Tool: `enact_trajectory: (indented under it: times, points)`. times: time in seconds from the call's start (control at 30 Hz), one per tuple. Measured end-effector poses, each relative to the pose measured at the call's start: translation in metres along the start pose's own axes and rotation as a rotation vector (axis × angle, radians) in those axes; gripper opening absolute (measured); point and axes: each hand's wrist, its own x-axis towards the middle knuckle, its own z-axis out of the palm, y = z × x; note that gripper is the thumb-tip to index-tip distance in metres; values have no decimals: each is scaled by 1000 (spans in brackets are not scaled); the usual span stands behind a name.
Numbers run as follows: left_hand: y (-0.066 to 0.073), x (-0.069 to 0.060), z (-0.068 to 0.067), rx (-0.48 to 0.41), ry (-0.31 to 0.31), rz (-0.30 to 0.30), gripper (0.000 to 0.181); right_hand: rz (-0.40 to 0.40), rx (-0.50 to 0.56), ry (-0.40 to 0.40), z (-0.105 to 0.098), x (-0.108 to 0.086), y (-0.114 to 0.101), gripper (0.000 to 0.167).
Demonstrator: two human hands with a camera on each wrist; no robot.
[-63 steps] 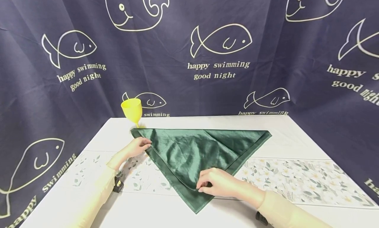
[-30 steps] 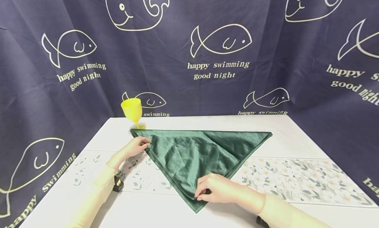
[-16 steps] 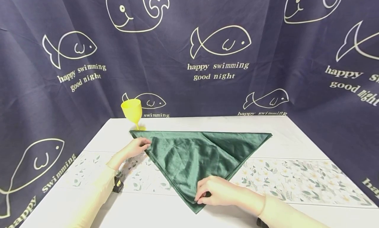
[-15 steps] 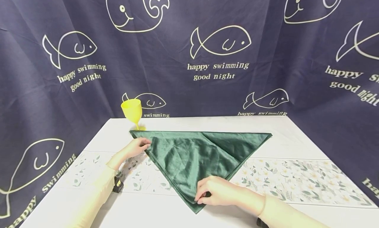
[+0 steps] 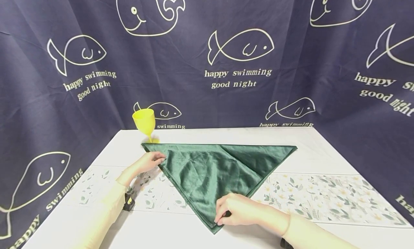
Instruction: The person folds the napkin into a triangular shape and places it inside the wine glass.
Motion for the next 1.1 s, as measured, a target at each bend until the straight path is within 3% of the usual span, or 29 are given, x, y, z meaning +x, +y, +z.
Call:
enact_trajectory:
  times: [0.67, 0.93, 1.1]
  points:
    - [-3, 1, -1, -2, 5, 7, 21, 25, 72, -67, -4, -2, -1, 9]
    - [-3, 1, 0, 4, -2, 25, 21, 113, 91, -5, -14, -8, 11, 12]
    - [-2, 0, 0, 8, -3, 13, 21, 190, 29, 1, -22, -16, 24, 17]
